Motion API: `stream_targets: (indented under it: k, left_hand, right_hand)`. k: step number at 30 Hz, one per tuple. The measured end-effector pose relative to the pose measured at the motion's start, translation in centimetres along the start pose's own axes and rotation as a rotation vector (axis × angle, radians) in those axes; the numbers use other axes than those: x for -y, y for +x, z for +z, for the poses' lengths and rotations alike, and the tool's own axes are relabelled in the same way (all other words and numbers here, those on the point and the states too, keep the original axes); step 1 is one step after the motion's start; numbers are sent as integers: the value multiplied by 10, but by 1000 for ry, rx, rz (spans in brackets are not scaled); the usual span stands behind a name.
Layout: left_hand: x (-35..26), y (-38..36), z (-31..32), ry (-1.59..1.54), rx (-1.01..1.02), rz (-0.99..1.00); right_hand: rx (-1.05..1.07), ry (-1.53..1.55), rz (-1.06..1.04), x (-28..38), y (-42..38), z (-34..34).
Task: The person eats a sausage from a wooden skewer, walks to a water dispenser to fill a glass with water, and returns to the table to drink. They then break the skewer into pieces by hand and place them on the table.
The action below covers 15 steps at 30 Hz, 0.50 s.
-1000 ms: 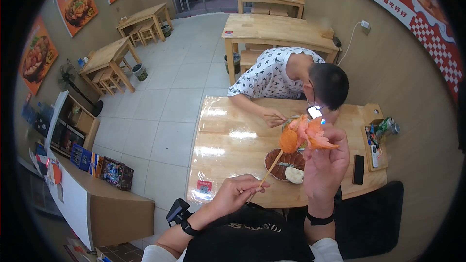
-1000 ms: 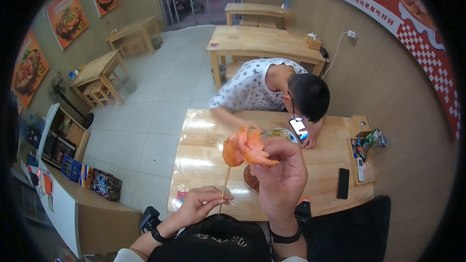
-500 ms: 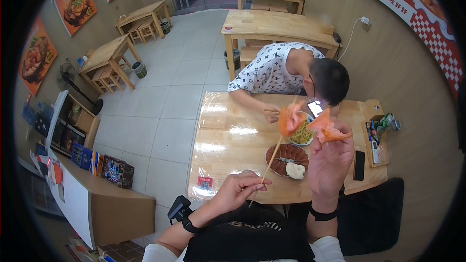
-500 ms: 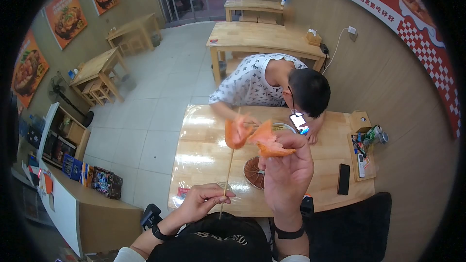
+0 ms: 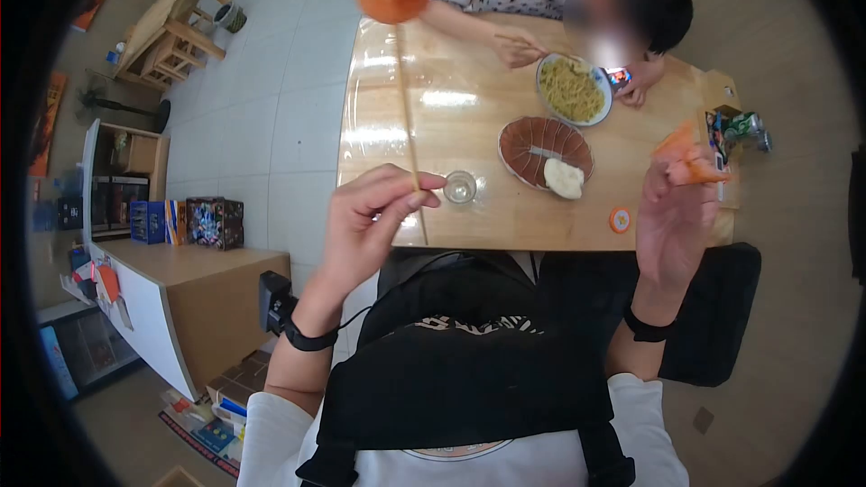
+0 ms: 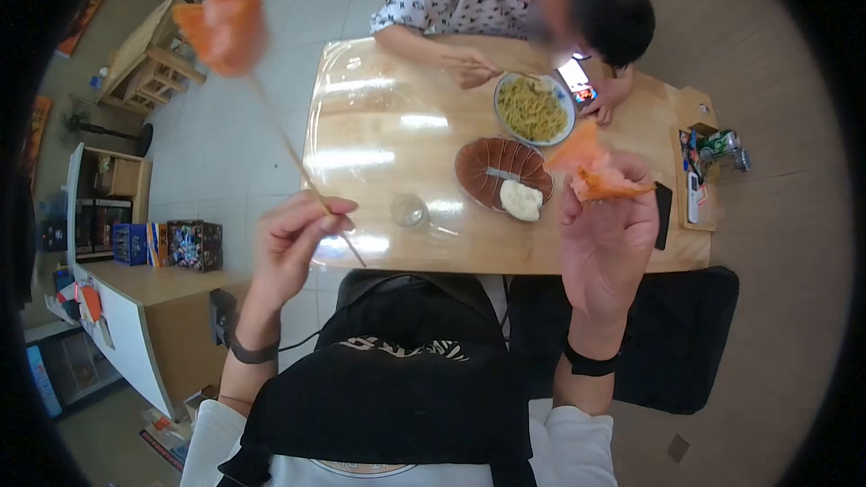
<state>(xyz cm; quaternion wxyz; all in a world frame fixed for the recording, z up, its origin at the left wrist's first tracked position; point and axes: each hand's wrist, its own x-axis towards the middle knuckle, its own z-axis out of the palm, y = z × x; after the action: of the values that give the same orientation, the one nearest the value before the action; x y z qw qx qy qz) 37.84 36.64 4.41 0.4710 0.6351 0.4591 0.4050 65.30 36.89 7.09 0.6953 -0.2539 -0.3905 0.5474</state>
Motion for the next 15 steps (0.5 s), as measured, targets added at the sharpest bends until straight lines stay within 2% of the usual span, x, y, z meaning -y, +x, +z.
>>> stream_targets:
  k: [1,3,5,8,12,15]
  left_hand:
    - [4,-2,-4,15,-44,-12]
    - [13,-10,-8,-22,-76,-37]
    - [15,-17,-12,49,-130,-89]
    - [19,-26,-9,39,-177,-148]
    - [24,-37,2,-1,-206,-161]
    - [20,-42,11,-26,-202,-152]
  right_hand:
    - [-100,6,23,-8,-7,-10]
    - [-103,-46,78,-23,-23,-41]
    - [-287,-73,233,-37,-39,-64]
    - [-373,-114,297,-60,-58,-82]
    - [-346,48,417,-82,-77,-85]
    - [-243,147,370,-69,-71,-65]
